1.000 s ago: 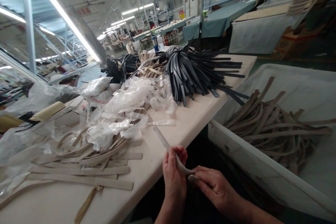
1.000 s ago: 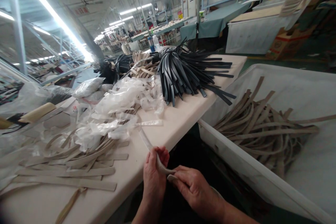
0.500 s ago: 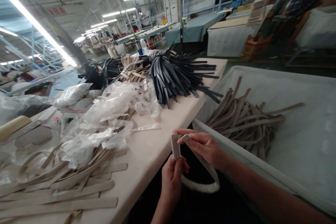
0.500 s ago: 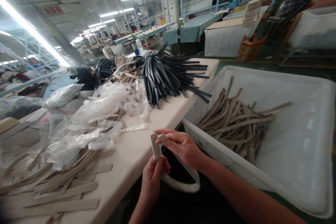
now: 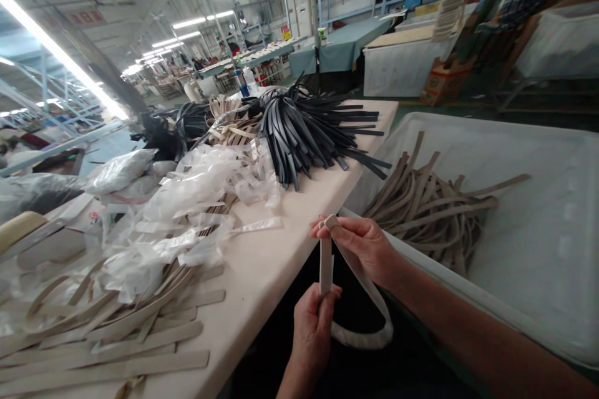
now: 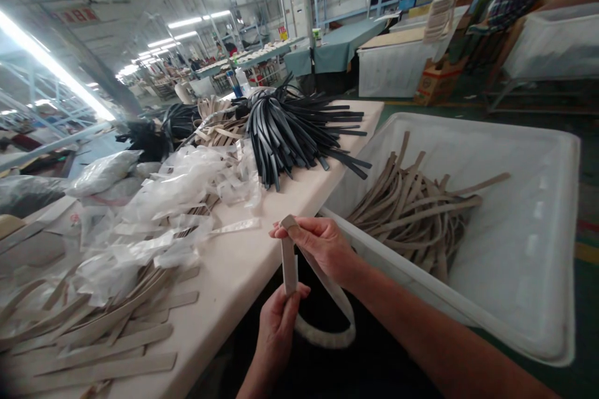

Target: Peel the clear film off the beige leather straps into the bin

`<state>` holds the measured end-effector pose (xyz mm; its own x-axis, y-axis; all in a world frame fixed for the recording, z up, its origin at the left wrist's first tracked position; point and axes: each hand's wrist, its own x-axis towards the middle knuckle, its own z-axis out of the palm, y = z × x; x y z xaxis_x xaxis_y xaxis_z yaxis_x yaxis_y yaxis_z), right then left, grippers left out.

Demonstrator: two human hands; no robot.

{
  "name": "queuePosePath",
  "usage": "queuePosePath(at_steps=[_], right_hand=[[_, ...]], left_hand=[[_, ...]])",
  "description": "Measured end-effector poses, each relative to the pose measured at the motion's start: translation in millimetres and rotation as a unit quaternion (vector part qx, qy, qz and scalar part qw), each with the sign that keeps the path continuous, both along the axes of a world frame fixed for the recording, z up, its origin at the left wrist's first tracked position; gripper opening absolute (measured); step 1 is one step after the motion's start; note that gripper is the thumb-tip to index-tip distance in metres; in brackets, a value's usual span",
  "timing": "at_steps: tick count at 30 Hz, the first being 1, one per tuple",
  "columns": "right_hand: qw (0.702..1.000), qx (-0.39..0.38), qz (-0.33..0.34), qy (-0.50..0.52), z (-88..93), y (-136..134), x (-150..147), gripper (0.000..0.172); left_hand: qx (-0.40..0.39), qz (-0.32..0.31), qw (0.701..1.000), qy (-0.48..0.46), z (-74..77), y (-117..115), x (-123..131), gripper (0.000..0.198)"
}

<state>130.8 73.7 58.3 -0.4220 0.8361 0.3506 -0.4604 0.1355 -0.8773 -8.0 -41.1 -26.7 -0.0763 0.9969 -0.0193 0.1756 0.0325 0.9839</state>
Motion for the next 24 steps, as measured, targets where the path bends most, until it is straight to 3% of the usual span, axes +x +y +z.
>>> queuePosePath(at_steps=[5, 9, 11, 15, 19, 24], right_hand=[[0.998, -0.049, -0.006, 0.03, -3.9, -5.7, -6.9, 0.021], [0.992, -0.123, -0.001, -0.009, -12.0, -14.1, -13.2, 0.03], [0.993, -0.101, 0.021, -0.065, -14.9, -16.7, -14.8, 0.034], [0.987, -0.021, 0.055, -0.147, -20.7, -16.2, -12.8, 0.039], [0.986, -0.077, 0.057, -0.14, -28.4, -13.5, -8.1, 0.041], [0.987, -0.151, 0.012, -0.046, -28.1, -8.3, -7.6, 0.038]], left_hand=[[-0.026, -0.008, 1.0, 0.01, -7.5, -1.9, -2.3, 0.034], [0.007, -0.07, 0.997, -0.038, 10.9, 6.0, -8.8, 0.038], [0.019, -0.078, 0.993, -0.086, 24.6, 14.0, -7.8, 0.043], [-0.014, 0.006, 0.984, -0.177, 40.2, 31.1, 2.4, 0.039], [-0.025, 0.005, 0.986, -0.166, 33.0, 35.4, 12.6, 0.034], [-0.005, -0.041, 0.999, -0.029, 12.9, 23.0, 22.4, 0.036]])
